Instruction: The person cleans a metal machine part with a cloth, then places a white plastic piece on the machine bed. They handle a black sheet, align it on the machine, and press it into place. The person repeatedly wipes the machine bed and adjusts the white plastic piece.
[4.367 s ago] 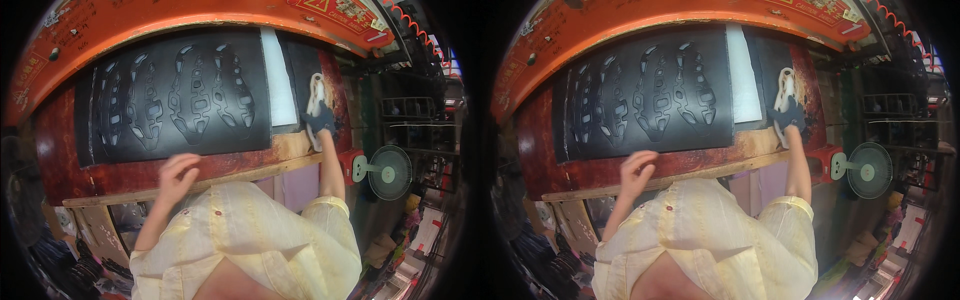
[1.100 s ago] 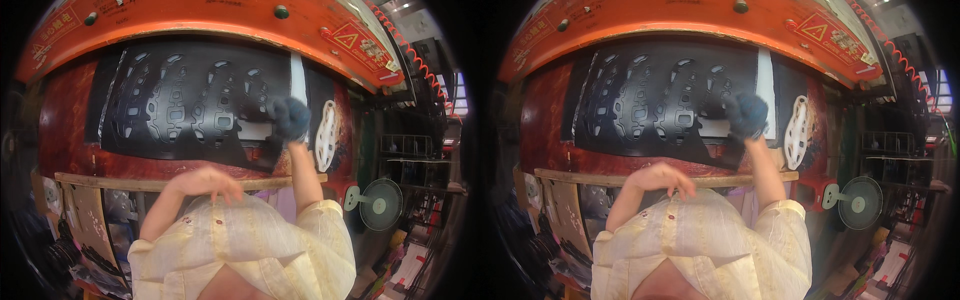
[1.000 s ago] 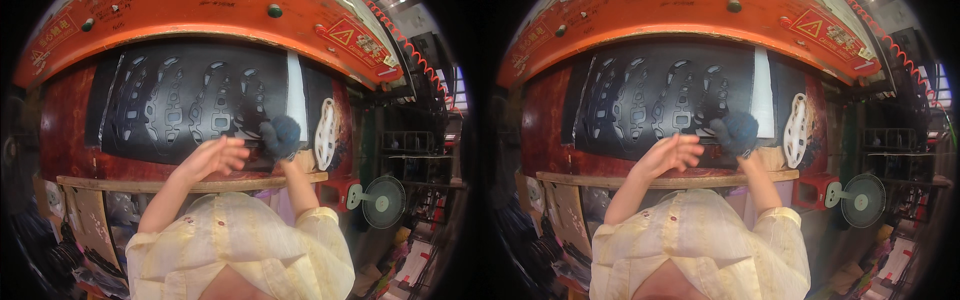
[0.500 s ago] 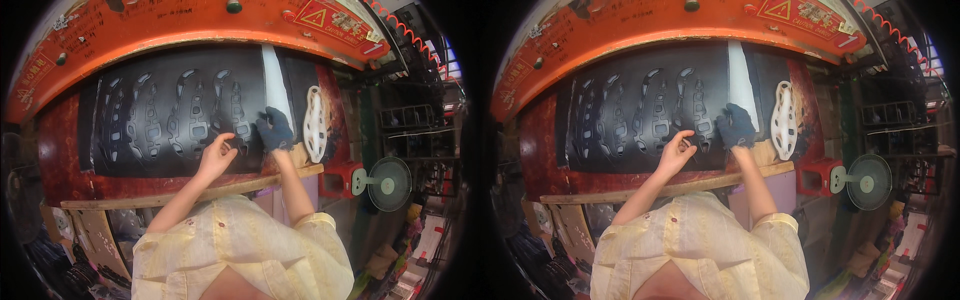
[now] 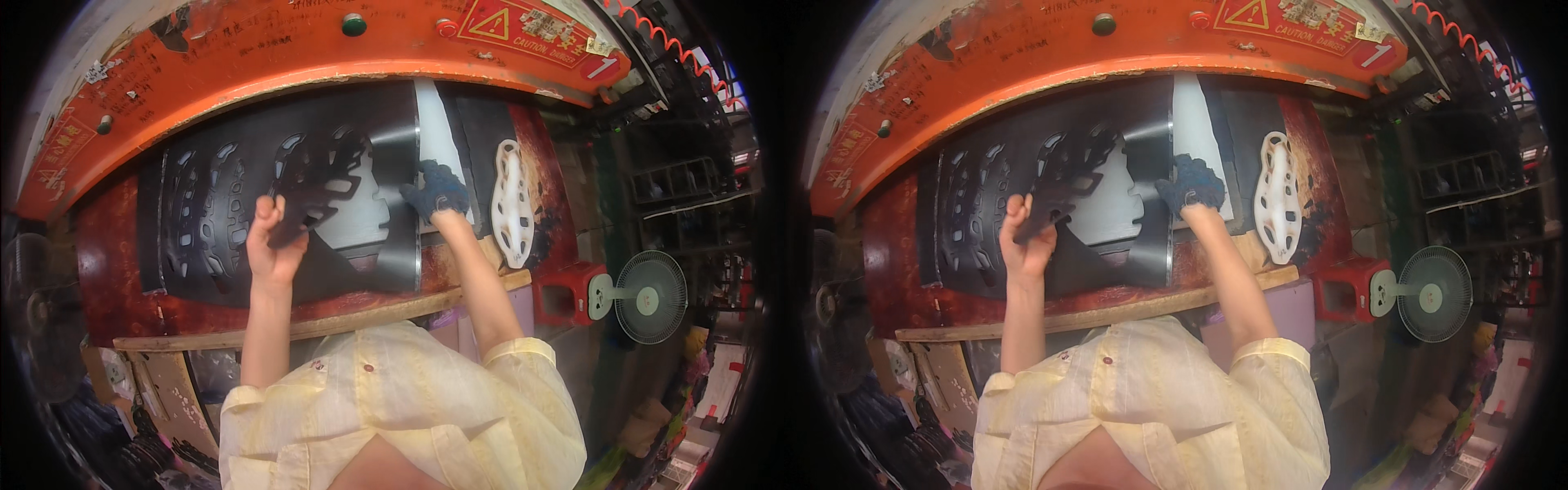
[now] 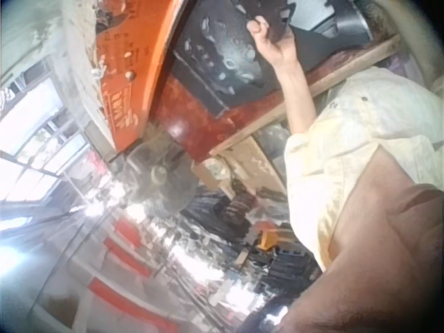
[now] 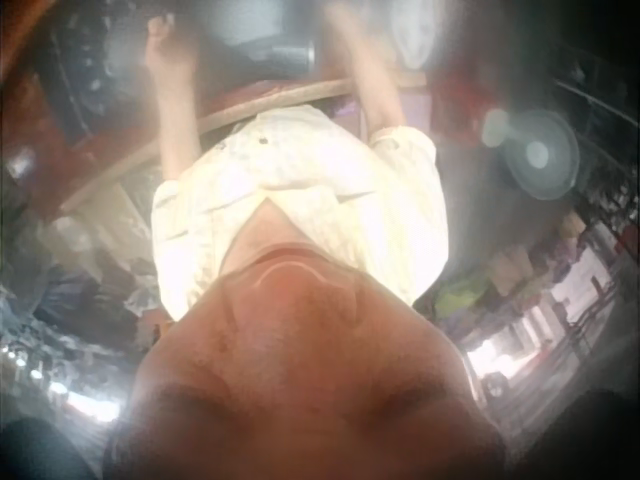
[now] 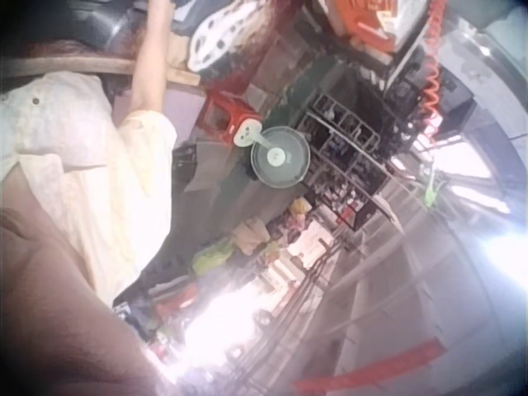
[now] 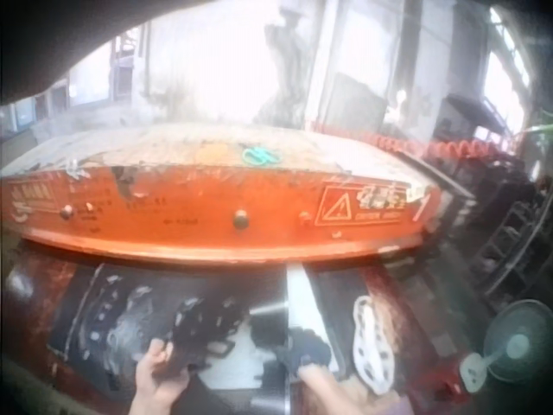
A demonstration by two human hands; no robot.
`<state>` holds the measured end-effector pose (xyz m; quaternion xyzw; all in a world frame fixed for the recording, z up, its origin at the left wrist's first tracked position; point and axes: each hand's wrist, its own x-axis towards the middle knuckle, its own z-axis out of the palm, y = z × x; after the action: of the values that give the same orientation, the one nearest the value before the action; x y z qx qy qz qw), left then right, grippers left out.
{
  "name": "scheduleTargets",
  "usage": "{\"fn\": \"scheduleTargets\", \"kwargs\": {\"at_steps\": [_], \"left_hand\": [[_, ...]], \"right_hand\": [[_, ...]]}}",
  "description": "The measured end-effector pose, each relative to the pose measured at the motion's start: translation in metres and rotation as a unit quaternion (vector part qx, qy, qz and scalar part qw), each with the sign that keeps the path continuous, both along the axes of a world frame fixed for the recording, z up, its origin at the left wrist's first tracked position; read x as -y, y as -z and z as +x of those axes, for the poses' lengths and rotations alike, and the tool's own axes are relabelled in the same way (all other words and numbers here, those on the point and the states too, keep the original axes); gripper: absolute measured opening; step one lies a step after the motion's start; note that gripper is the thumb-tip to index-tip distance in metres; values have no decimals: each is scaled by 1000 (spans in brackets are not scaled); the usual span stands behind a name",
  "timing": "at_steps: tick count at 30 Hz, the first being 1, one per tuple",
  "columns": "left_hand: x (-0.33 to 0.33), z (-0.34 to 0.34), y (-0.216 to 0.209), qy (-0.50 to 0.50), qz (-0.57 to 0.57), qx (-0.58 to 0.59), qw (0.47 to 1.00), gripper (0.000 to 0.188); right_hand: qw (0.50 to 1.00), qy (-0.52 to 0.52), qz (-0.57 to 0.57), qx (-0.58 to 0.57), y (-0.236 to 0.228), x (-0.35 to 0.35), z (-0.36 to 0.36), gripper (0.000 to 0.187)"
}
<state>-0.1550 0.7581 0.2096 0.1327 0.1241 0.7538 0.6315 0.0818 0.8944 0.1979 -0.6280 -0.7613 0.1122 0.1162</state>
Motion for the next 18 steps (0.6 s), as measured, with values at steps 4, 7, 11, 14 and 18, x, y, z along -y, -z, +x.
{"fn": "scheduleTargets", "kwargs": {"at_steps": [4, 7, 11, 14, 18], "left_hand": [[22, 15, 10, 7, -67, -79, 995, 21], [31, 16, 12, 56, -113, -309, 943, 12], [30, 7, 18, 119, -99, -347, 925, 7], [23, 9, 24, 177, -84, -342, 919, 9], [17, 5, 15, 248, -27, -480, 841, 6]], "right_hand": [[986, 14, -31, -164, -23, 18, 0, 50], [970, 34, 12, -241, -34, 23, -10, 44], [944, -2, 277, -178, -35, 13, -12, 42], [975, -92, -22, -201, -22, -2, -12, 49], [920, 9, -255, -298, 21, -31, -59, 51]]}}
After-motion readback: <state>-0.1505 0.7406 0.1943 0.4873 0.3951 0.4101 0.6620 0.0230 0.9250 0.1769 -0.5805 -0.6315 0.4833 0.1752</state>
